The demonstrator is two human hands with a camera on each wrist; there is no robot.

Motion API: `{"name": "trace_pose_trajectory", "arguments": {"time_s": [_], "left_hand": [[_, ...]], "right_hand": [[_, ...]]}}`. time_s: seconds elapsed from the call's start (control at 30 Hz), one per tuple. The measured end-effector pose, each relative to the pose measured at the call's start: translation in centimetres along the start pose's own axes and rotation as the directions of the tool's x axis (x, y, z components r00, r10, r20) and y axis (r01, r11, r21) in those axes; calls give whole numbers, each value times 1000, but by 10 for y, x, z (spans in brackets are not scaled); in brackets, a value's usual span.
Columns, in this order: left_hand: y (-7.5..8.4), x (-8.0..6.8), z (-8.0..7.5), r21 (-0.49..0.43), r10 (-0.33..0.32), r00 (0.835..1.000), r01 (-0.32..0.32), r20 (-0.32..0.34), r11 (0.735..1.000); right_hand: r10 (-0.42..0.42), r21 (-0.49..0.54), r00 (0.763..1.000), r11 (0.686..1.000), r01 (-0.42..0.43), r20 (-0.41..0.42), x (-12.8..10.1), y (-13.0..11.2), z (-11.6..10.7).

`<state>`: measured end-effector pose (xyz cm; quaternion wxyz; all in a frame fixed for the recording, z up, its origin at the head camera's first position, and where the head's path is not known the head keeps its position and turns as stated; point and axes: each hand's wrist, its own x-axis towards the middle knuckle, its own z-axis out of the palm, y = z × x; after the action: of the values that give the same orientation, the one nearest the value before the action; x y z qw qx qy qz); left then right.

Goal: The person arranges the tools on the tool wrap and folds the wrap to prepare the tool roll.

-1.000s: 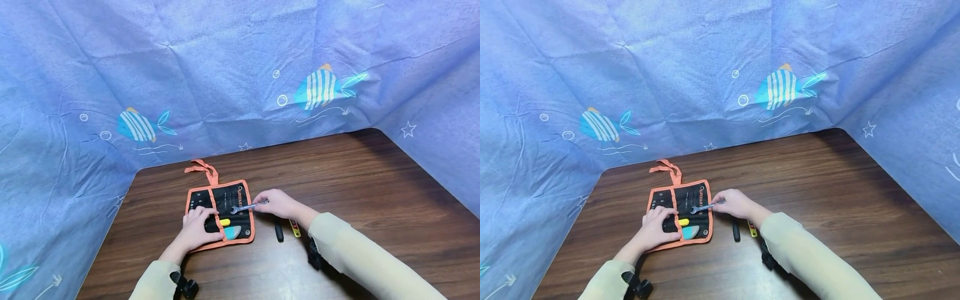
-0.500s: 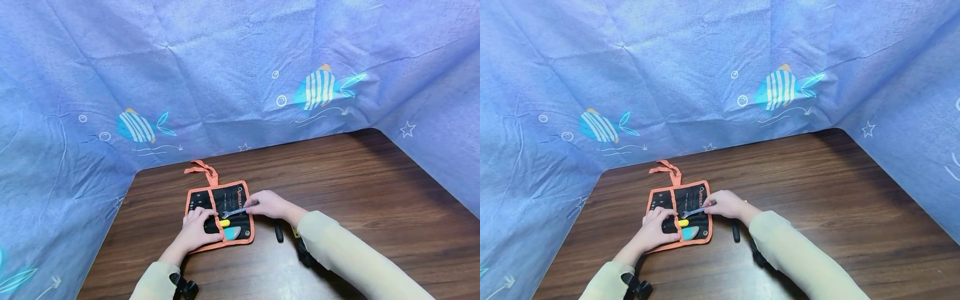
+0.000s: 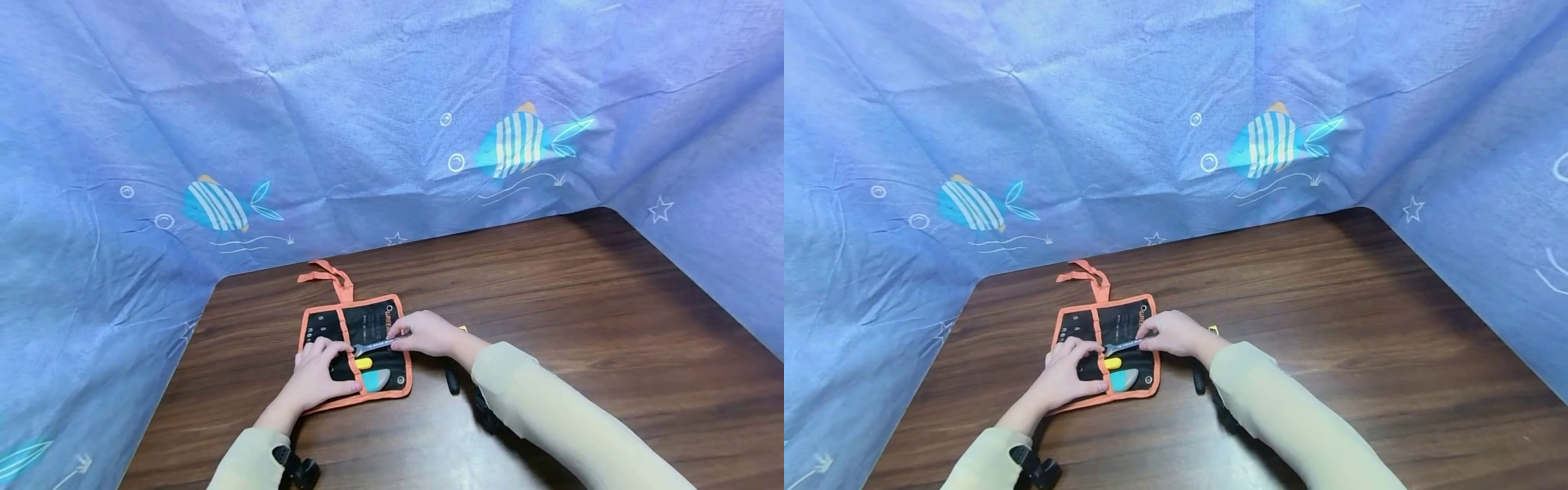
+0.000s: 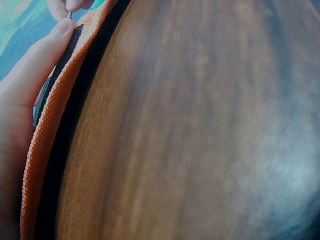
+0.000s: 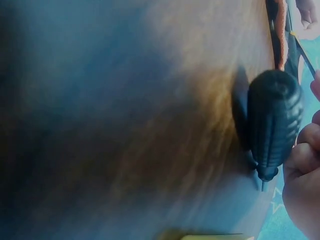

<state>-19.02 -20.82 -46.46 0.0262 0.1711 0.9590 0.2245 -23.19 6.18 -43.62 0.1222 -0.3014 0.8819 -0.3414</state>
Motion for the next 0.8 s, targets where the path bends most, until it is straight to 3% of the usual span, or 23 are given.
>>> {"name": "trace_pose_trajectory", "arguments": {"time_s": [0.37,0.8], "left_hand": [[0,0,0,3,19,1000,-19,7,1000],[0,0,0,-1,31,999,-31,4,1000]], "right_hand": [[-32,-29,999,999,33,32,8,0,6],[-32,-126,999,991,33,10,20,-13,14]]}}
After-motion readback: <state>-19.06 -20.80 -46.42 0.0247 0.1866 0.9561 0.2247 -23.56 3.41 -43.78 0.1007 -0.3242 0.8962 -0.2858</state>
